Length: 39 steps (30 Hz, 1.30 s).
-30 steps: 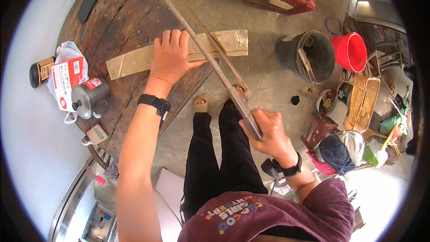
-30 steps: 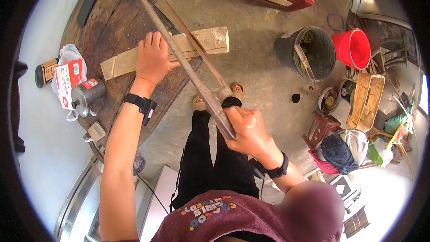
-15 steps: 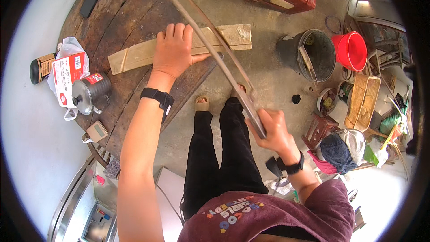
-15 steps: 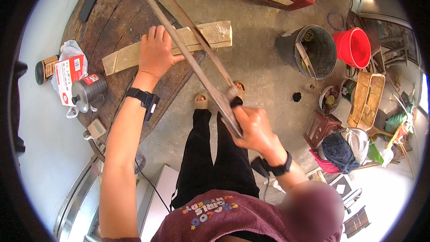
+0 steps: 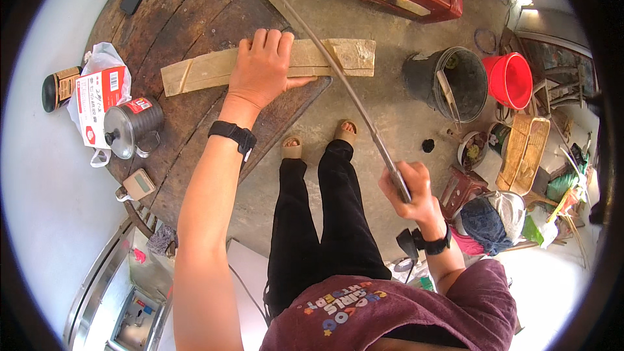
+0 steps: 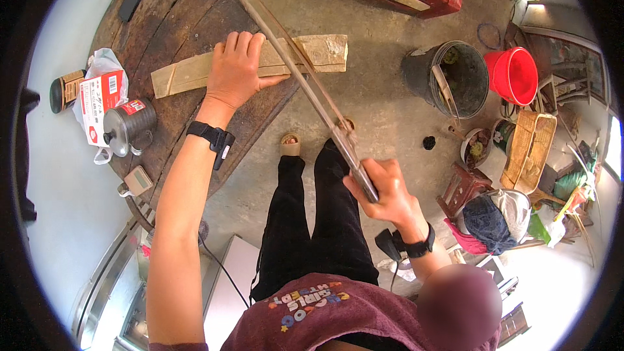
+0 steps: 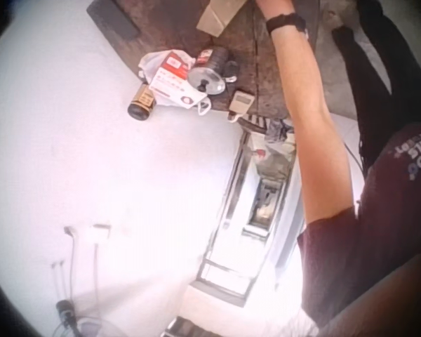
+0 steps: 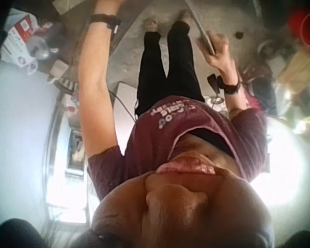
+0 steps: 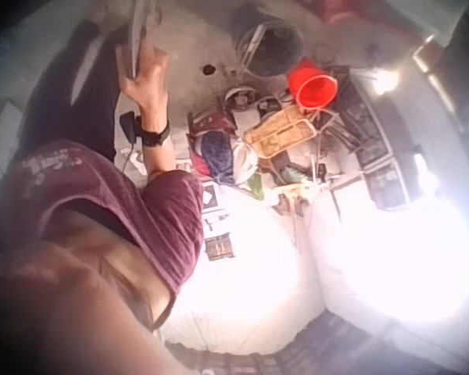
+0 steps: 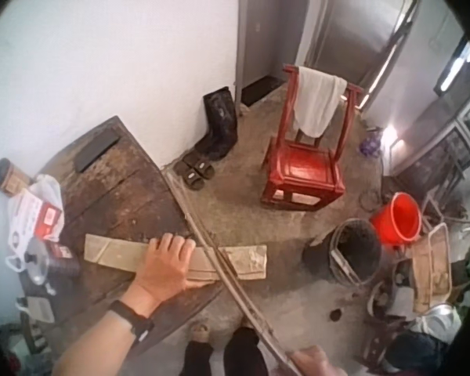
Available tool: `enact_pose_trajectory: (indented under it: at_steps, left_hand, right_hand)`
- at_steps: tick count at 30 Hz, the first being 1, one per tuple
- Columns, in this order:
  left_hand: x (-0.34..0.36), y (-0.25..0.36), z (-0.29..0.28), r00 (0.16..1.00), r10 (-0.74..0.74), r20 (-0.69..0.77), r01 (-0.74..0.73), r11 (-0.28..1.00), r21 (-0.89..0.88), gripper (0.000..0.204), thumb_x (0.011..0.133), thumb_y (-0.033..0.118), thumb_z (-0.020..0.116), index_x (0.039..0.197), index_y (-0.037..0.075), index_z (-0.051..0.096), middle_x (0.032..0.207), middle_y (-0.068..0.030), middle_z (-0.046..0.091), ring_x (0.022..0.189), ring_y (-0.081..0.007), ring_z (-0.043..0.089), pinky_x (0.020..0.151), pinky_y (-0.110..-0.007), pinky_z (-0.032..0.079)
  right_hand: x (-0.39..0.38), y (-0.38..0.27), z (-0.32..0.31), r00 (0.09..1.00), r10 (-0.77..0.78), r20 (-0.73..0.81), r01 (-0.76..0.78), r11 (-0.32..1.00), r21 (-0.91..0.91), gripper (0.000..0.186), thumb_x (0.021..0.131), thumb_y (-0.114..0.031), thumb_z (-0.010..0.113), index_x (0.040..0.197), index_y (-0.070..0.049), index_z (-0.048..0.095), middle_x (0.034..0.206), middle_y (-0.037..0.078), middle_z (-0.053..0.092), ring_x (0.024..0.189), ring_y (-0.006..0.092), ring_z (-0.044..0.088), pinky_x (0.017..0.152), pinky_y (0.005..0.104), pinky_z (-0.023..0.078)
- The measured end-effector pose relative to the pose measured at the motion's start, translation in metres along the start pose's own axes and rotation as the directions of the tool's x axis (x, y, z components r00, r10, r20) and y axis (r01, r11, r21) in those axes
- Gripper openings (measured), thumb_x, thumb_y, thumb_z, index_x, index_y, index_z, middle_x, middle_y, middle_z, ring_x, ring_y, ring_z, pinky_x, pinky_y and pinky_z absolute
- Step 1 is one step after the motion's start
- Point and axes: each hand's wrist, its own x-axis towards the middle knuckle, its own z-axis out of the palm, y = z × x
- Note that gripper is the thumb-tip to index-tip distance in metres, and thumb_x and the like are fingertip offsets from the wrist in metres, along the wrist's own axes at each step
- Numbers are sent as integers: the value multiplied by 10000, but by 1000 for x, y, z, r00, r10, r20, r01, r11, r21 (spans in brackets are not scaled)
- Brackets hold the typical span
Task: The person uses a hand saw to cut a long wooden plank placed on a wooden table. They hold the plank with one hand and saw with the other, making several cuts along the length of the plank.
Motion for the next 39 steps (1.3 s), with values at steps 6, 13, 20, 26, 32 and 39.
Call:
enact_pose_trajectory:
  at_steps: [6, 13, 20, 26, 32, 39]
  left_hand:
    - [2, 1, -5, 999, -25, 48, 27, 999, -24, 796, 670, 664, 790, 1114, 35, 582, 1036, -57, 543, 1008, -241, 535, 829, -371, 464]
    - [1, 5, -1, 993, -84, 86, 84, 996, 1, 766, 634, 597, 835, 1083, 32, 577, 1092, -72, 534, 1052, -270, 521, 848, -396, 448]
    - [3, 4, -7, 990, -63, 124, 68, 997, -38, 771, 628, 579, 850, 1099, 36, 571, 1099, -73, 526, 1057, -269, 514, 852, -403, 441]
    - [2, 6, -4, 987, -120, 105, 122, 992, -13, 799, 658, 636, 813, 1131, 37, 576, 1084, -79, 534, 1036, -269, 524, 847, -401, 442]
    - [2, 3, -3, 996, -61, 58, 62, 998, -16, 824, 709, 702, 751, 1181, 44, 600, 1016, -77, 554, 989, -256, 543, 836, -393, 446]
    - [2, 3, -2, 997, -71, 43, 74, 995, -64, 799, 725, 699, 738, 1179, 58, 592, 1019, -69, 555, 992, -251, 538, 841, -397, 456]
  right_hand:
    - [21, 9, -1, 999, -42, 17, 44, 994, -102, 262, 838, -88, 756, 736, -21, 525, 558, 164, 480, 491, 399, 500, 470, 429, 370]
    - [50, 9, 13, 997, -61, -40, 53, 984, -168, 241, 835, -127, 743, 756, -13, 546, 585, 204, 517, 564, 460, 519, 523, 490, 410]
    - [22, -15, -21, 999, 44, 11, -43, 990, -131, 206, 852, -136, 738, 788, -17, 583, 578, 189, 532, 559, 446, 556, 510, 473, 428]
    - [33, -11, -17, 999, -36, 15, 38, 982, -187, 274, 863, -141, 746, 753, -10, 532, 616, 214, 546, 559, 451, 514, 513, 456, 433]
    - [61, -3, -5, 944, 327, -44, -253, 804, 538, 280, 958, -179, 698, 799, 7, 563, 611, 71, 489, 554, 137, 442, 522, 337, 376]
    - [24, -55, -25, 945, 328, -4, -302, 875, 377, 210, 956, -148, 689, 839, 2, 599, 623, -3, 494, 559, 94, 420, 523, 287, 344]
